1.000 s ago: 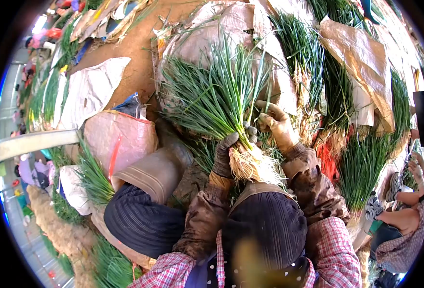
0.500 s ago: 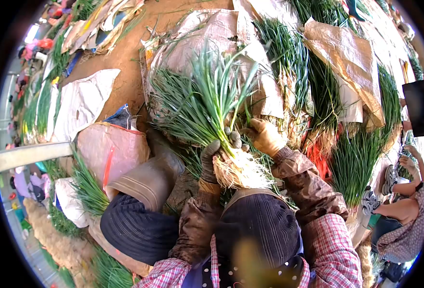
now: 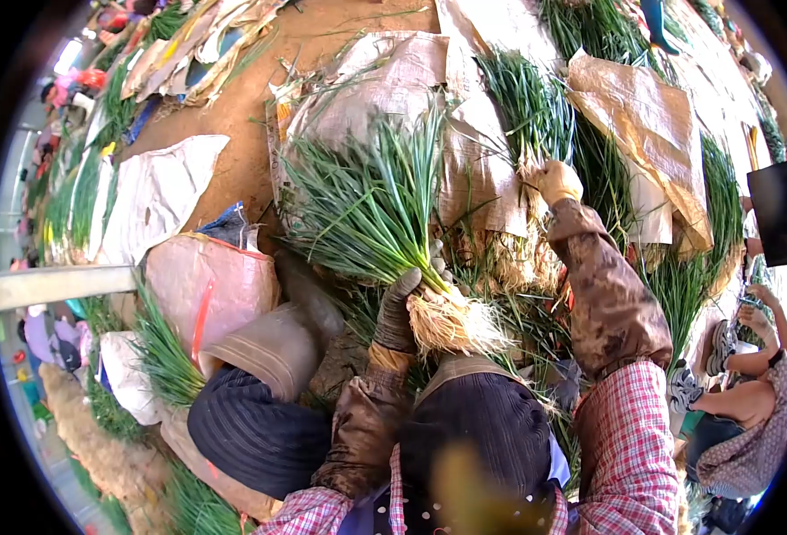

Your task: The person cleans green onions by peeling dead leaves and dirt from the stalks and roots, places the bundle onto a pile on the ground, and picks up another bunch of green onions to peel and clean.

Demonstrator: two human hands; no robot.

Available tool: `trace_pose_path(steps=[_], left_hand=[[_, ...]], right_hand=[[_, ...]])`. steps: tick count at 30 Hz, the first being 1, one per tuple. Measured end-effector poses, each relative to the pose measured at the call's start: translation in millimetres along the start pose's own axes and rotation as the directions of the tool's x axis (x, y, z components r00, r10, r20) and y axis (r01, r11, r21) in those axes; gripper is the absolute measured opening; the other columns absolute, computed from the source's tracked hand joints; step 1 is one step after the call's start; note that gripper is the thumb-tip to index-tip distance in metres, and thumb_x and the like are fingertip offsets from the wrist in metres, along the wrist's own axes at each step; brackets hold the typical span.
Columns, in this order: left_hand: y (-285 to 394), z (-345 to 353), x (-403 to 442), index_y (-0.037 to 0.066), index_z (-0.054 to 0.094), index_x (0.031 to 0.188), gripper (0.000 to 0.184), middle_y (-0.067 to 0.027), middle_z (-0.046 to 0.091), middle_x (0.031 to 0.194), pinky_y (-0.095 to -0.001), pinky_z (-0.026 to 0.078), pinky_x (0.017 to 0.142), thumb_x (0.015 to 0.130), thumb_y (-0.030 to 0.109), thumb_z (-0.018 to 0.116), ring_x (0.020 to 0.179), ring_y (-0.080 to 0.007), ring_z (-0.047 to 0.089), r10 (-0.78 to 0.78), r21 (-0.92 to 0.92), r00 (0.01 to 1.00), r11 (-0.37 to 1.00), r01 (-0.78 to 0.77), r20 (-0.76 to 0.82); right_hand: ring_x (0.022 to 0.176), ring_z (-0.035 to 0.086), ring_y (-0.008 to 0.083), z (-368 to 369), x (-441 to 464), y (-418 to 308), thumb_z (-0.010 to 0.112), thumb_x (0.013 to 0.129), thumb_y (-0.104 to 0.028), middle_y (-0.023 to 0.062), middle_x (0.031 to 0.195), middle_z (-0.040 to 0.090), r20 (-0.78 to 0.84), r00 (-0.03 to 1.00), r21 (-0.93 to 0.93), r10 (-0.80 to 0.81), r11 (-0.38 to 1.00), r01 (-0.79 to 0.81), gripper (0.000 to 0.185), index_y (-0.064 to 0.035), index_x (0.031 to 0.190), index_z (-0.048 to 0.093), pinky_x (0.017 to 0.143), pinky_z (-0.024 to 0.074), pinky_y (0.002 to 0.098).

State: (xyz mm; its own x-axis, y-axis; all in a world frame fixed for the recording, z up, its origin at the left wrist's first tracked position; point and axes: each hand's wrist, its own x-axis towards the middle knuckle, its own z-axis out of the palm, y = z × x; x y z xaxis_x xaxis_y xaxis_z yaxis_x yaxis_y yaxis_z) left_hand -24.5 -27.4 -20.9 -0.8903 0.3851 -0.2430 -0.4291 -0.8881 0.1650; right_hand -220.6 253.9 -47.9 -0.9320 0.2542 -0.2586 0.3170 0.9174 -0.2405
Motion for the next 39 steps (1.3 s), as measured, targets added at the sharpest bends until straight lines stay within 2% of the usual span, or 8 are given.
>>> trace_pose_path(steps=[8, 16, 21, 29, 33, 34, 36, 39], left_hand=[[-8.2, -11.9, -1.1, -0.003, 0.049, 0.123, 0.051, -0.0158, 0.057, 0.119, -0.0348, 0.045, 0.088, 0.081, 0.019, 0.068, 0.097, -0.0224, 0.058, -0.049, 0.131, 0.988, 0.989, 0.069, -0.149], [-16.0, -22.4, -2.6, 0.003, 0.063, 0.093, 0.029, -0.0002, 0.060, 0.072, -0.0132, 0.038, 0.050, 0.076, 0.026, 0.071, 0.055, -0.0015, 0.048, 0.044, 0.369, 0.937, 0.925, 0.093, -0.346], [-20.8, -2.9, -3.4, 0.005, 0.062, 0.084, 0.025, 0.0000, 0.059, 0.070, -0.0144, 0.037, 0.047, 0.076, 0.027, 0.072, 0.052, -0.0028, 0.047, 0.169, 0.364, 0.871, 0.931, 0.013, -0.461], [-14.1, -2.1, -5.6, 0.005, 0.063, 0.090, 0.023, 0.0019, 0.057, 0.069, -0.0166, 0.040, 0.046, 0.075, 0.018, 0.075, 0.050, -0.0046, 0.047, 0.118, 0.376, 0.899, 0.925, 0.055, -0.422], [-11.5, -20.9, 3.0, -0.001, 0.061, 0.102, 0.031, -0.0084, 0.067, 0.089, -0.0232, 0.052, 0.058, 0.077, 0.014, 0.072, 0.069, -0.0137, 0.062, 0.067, 0.461, 0.953, 0.884, 0.082, -0.297], [-6.3, -28.9, 5.3, -0.002, 0.059, 0.108, 0.036, -0.0137, 0.066, 0.098, -0.0269, 0.055, 0.067, 0.078, 0.014, 0.070, 0.081, -0.0176, 0.064, 0.074, 0.530, 0.974, 0.846, 0.052, -0.214], [0.9, -38.4, 4.2, -0.002, 0.058, 0.111, 0.040, -0.0135, 0.066, 0.098, -0.0276, 0.056, 0.069, 0.078, 0.017, 0.071, 0.081, -0.0180, 0.065, 0.009, 0.467, 0.979, 0.880, 0.089, -0.204], [14.5, -15.1, -3.8, -0.002, 0.056, 0.118, 0.048, -0.0111, 0.067, 0.096, -0.0173, 0.047, 0.053, 0.078, 0.020, 0.070, 0.067, -0.0087, 0.061, -0.021, 0.421, 0.977, 0.900, 0.110, -0.210]], right_hand=[[0.060, 0.058, 0.0109, 23.5, -162.7, -13.4, 0.060, 0.086, -0.003, 0.0063, 0.074, 0.065, -0.097, 0.842, 0.524, -0.530, 0.692, 0.496, 0.008, 0.0001, 0.092, 0.063, 0.055, 0.0517, 0.0265], [0.087, 0.063, 0.0286, 23.1, -171.2, -33.7, 0.031, 0.077, -0.081, 0.0222, 0.091, 0.066, 0.459, 0.860, 0.591, -0.224, 0.800, -0.107, 0.097, 0.0059, 0.108, 0.060, 0.085, 0.0477, 0.0405], [0.086, 0.064, 0.0205, 61.0, -150.4, -71.7, 0.067, 0.085, -0.021, 0.0171, 0.097, 0.066, 0.398, 0.900, 0.843, -0.177, 0.457, -0.283, 0.042, 0.0068, 0.114, 0.056, 0.081, 0.0501, 0.0315], [0.073, 0.064, 0.0170, 73.1, -160.1, -69.1, 0.067, 0.084, -0.014, 0.0144, 0.086, 0.067, 0.516, 0.856, 0.828, 0.012, 0.248, -0.503, 0.037, 0.0070, 0.112, 0.057, 0.064, 0.0527, 0.0271], [0.049, 0.057, 0.0125, 115.7, -154.6, -39.7, 0.064, 0.083, -0.005, 0.0089, 0.070, 0.064, 0.322, 0.947, 0.783, 0.013, 0.559, -0.273, 0.011, 0.0015, 0.090, 0.059, 0.040, 0.0471, 0.0246], [0.048, 0.057, 0.0132, 112.8, -152.7, -33.5, 0.064, 0.084, -0.008, 0.0106, 0.069, 0.064, 0.520, 0.837, 0.811, 0.169, 0.209, -0.546, 0.008, 0.0003, 0.083, 0.061, 0.043, 0.0503, 0.0253], [0.047, 0.058, 0.0146, 117.1, -160.5, -7.1, 0.063, 0.083, -0.009, 0.0119, 0.069, 0.064, 0.278, 0.960, 0.383, -0.028, 0.920, -0.084, 0.010, 0.0010, 0.083, 0.063, 0.046, 0.0527, 0.0259], [0.083, 0.066, 0.0231, 126.9, -190.6, 28.2, 0.061, 0.082, -0.017, 0.0139, 0.090, 0.068, 0.650, 0.682, 0.192, -0.335, 0.941, 0.279, 0.017, -0.0054, 0.093, 0.068, 0.077, 0.0530, 0.0331]])
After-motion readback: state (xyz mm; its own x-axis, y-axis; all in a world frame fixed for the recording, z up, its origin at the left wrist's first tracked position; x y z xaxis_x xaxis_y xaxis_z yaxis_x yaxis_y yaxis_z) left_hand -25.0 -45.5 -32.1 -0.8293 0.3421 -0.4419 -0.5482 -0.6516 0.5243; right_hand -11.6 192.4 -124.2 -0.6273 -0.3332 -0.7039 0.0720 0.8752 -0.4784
